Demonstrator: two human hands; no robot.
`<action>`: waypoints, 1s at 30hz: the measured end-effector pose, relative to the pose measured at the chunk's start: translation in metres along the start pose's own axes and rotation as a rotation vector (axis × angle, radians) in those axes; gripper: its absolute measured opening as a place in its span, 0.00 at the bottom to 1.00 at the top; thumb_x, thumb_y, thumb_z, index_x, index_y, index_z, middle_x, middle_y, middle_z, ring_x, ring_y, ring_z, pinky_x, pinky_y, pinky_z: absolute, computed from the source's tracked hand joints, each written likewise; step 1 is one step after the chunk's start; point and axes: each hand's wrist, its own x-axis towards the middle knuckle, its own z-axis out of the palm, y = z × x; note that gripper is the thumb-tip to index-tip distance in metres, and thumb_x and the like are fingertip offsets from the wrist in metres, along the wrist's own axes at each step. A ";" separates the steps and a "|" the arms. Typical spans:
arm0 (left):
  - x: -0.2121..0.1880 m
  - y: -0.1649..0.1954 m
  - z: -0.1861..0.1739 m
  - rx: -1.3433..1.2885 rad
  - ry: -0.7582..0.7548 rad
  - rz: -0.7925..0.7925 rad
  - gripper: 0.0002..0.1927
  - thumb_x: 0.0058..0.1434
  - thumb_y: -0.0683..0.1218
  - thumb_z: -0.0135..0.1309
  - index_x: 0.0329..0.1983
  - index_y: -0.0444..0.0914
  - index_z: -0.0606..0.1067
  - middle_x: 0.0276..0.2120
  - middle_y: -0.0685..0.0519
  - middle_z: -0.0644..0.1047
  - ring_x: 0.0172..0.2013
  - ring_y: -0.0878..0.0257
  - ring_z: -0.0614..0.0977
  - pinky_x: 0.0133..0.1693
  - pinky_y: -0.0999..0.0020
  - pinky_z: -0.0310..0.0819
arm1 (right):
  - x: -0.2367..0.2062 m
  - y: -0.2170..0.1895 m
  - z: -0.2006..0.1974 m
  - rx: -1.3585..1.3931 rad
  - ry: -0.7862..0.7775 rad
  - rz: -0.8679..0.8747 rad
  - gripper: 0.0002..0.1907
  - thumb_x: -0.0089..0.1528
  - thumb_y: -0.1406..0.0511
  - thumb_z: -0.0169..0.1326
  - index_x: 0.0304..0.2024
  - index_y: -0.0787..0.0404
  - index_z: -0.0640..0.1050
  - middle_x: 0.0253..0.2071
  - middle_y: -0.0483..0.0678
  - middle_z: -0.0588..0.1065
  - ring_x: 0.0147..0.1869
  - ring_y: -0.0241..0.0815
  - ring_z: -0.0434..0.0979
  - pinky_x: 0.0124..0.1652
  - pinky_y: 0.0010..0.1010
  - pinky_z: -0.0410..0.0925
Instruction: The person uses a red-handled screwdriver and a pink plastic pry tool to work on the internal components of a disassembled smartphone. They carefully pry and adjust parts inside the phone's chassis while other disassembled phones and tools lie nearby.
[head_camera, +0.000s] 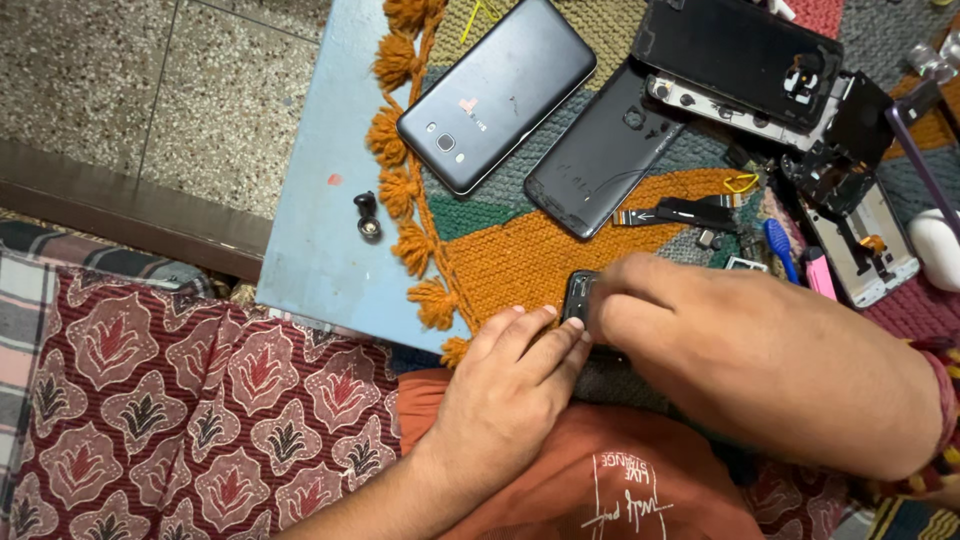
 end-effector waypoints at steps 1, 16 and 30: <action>0.000 0.000 0.000 0.001 0.000 -0.001 0.16 0.62 0.41 0.55 0.51 0.30 0.79 0.52 0.46 0.78 0.55 0.50 0.77 0.59 0.52 0.71 | 0.000 0.001 0.001 0.006 -0.037 0.022 0.13 0.58 0.65 0.56 0.45 0.58 0.73 0.39 0.46 0.72 0.39 0.46 0.79 0.34 0.34 0.71; 0.000 -0.002 0.001 -0.012 -0.016 0.005 0.16 0.62 0.41 0.54 0.52 0.29 0.78 0.52 0.45 0.78 0.55 0.49 0.76 0.58 0.52 0.70 | -0.008 0.011 0.001 -0.084 0.227 0.129 0.11 0.57 0.61 0.65 0.33 0.58 0.76 0.32 0.44 0.78 0.34 0.41 0.80 0.30 0.29 0.71; 0.014 0.008 0.009 0.135 -0.184 -0.037 0.30 0.61 0.44 0.52 0.67 0.30 0.70 0.42 0.49 0.72 0.49 0.53 0.74 0.58 0.53 0.65 | -0.070 0.053 0.017 0.032 0.345 0.357 0.12 0.57 0.67 0.65 0.34 0.62 0.73 0.34 0.52 0.78 0.39 0.40 0.86 0.35 0.29 0.76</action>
